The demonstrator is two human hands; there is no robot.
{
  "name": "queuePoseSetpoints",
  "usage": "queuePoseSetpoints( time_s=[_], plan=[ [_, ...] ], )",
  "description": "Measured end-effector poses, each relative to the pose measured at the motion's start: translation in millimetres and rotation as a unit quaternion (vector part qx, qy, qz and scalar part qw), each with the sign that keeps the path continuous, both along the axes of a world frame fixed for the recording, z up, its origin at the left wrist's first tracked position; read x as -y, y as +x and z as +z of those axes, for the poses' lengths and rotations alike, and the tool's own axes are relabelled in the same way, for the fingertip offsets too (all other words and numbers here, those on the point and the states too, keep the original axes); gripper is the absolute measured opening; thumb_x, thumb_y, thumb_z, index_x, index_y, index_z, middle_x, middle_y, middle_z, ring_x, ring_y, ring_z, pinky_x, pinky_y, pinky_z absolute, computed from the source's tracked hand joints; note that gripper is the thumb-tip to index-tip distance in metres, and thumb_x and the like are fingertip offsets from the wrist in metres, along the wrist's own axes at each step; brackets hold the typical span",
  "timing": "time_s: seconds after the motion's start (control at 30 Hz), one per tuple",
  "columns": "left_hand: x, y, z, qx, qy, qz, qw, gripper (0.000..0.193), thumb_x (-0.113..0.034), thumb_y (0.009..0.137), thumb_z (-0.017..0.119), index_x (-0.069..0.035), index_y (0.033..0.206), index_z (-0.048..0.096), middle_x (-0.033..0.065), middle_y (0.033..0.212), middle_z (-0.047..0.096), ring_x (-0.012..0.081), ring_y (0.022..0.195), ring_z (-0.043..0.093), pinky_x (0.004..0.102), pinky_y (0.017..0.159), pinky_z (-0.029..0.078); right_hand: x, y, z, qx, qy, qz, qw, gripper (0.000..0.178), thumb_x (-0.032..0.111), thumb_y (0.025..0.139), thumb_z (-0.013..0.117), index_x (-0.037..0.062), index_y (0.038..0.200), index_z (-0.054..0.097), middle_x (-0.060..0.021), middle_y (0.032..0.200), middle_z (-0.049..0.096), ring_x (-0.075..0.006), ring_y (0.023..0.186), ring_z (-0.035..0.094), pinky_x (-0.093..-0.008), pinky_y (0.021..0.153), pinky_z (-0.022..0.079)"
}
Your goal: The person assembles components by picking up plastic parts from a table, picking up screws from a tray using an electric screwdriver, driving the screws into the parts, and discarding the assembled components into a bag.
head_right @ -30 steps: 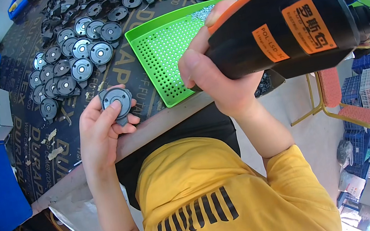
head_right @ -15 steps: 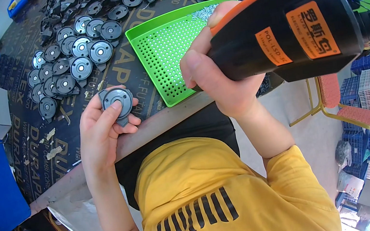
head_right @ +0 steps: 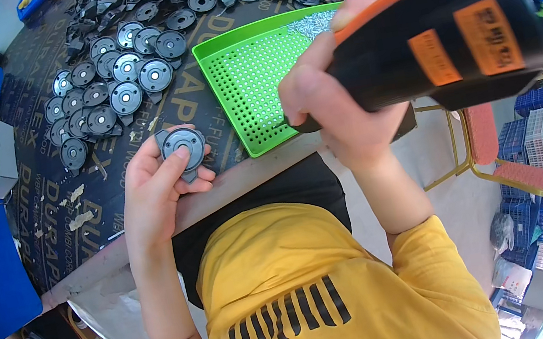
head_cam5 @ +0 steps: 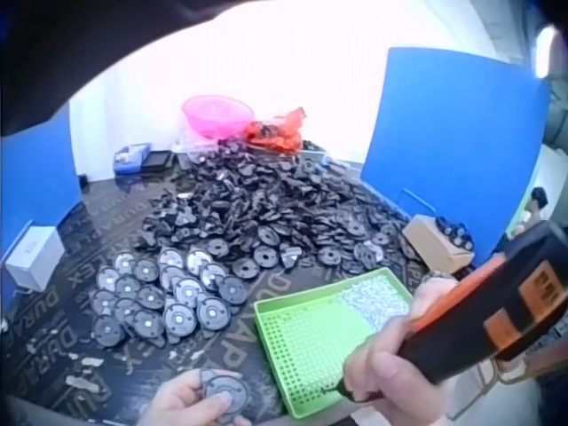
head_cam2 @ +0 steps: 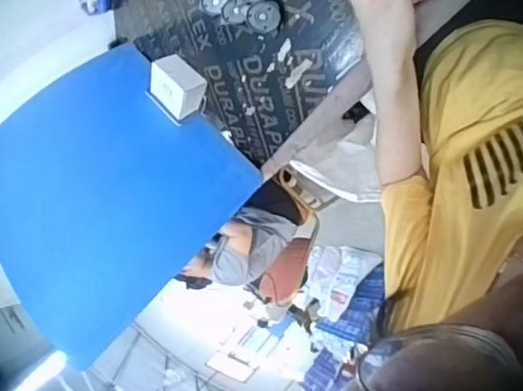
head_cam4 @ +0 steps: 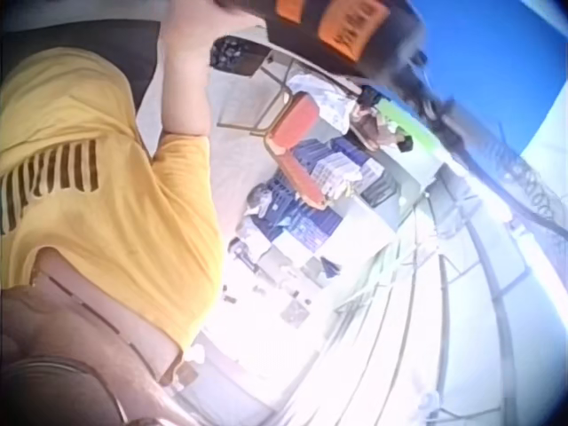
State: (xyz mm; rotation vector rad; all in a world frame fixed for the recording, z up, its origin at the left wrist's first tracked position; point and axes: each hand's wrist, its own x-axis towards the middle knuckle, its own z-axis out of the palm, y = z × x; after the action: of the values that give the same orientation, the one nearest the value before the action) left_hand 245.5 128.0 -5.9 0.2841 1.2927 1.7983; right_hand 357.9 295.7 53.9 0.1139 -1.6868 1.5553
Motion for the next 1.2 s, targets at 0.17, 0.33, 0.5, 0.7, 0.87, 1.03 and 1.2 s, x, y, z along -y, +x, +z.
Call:
queuePoseSetpoints(
  time_s=[0.17, 0.33, 0.5, 0.7, 0.87, 1.03, 1.2],
  plan=[
    [-1, 0, -2, 0.01, -0.003, -0.009, 1.0, 0.024, -0.004, 0.082, 0.05, 0.003, 0.104, 0.049, 0.0138, 0.088, 0.058, 0.0155, 0.062, 0.06, 0.0215, 0.053, 0.052, 3, -9, 18, -0.045, 0.006, 0.071, 0.996, 0.04, 0.004, 0.075, 0.04, 0.0069, 0.114, 0.032, -0.0041, 0.062, 0.041, -0.0141, 0.047, 0.042, -0.028, 0.05, 0.038],
    [0, 0, -1, 0.016, 0.0, -0.013, 1.0, 0.021, -0.004, 0.083, 0.05, 0.002, 0.104, 0.048, 0.0108, 0.087, 0.057, 0.0152, 0.064, 0.06, 0.022, 0.053, 0.052, 28, -41, 23, -0.038, 0.005, 0.127, 0.991, 0.043, 0.003, 0.079, 0.038, 0.0091, 0.119, 0.028, -0.0053, 0.066, 0.043, -0.0152, 0.051, 0.044, -0.0317, 0.054, 0.039],
    [1, 0, -1, 0.025, 0.007, -0.012, 1.0, 0.02, -0.004, 0.084, 0.049, 0.001, 0.103, 0.047, 0.0083, 0.084, 0.056, 0.0146, 0.064, 0.059, 0.0222, 0.054, 0.052, 35, -52, 20, -0.022, 0.028, 0.14, 0.989, 0.042, 0.002, 0.079, 0.038, 0.0093, 0.119, 0.027, -0.0053, 0.067, 0.043, -0.0154, 0.052, 0.045, -0.0316, 0.055, 0.04],
    [1, -1, -1, 0.023, 0.016, -0.015, 0.999, 0.019, -0.005, 0.084, 0.049, 0.002, 0.102, 0.047, 0.0074, 0.082, 0.056, 0.0132, 0.064, 0.059, 0.0214, 0.055, 0.052, 38, -60, 17, 0.001, 0.065, 0.148, 0.987, 0.042, 0.001, 0.08, 0.038, 0.0096, 0.119, 0.026, -0.0053, 0.068, 0.043, -0.0157, 0.053, 0.046, -0.0314, 0.055, 0.04],
    [2, -1, -1, 0.022, 0.014, -0.016, 1.0, 0.018, -0.005, 0.085, 0.049, 0.002, 0.101, 0.048, 0.0073, 0.083, 0.056, 0.0126, 0.064, 0.059, 0.0208, 0.055, 0.051, 41, -65, 13, 0.013, 0.084, 0.153, 0.985, 0.042, 0.0, 0.08, 0.039, 0.0098, 0.118, 0.025, -0.0053, 0.068, 0.043, -0.0157, 0.054, 0.047, -0.0313, 0.055, 0.041],
    [2, 0, -1, 0.014, 0.009, -0.017, 1.0, 0.017, -0.005, 0.084, 0.049, 0.002, 0.1, 0.048, 0.0075, 0.082, 0.057, 0.0124, 0.064, 0.059, 0.0203, 0.055, 0.051, 43, -67, 11, 0.017, 0.092, 0.145, 0.985, 0.041, -0.001, 0.079, 0.039, 0.0102, 0.117, 0.026, -0.0052, 0.067, 0.044, -0.0152, 0.053, 0.047, -0.0312, 0.054, 0.041],
    [2, 0, -1, 0.01, 0.009, -0.016, 1.0, 0.016, -0.006, 0.085, 0.049, 0.003, 0.097, 0.048, 0.0082, 0.081, 0.057, 0.0124, 0.064, 0.059, 0.0204, 0.055, 0.051, 44, -69, 9, 0.02, 0.098, 0.14, 0.985, 0.04, -0.002, 0.079, 0.04, 0.0105, 0.115, 0.027, -0.0051, 0.066, 0.044, -0.0146, 0.053, 0.046, -0.031, 0.054, 0.041]
  ],
)
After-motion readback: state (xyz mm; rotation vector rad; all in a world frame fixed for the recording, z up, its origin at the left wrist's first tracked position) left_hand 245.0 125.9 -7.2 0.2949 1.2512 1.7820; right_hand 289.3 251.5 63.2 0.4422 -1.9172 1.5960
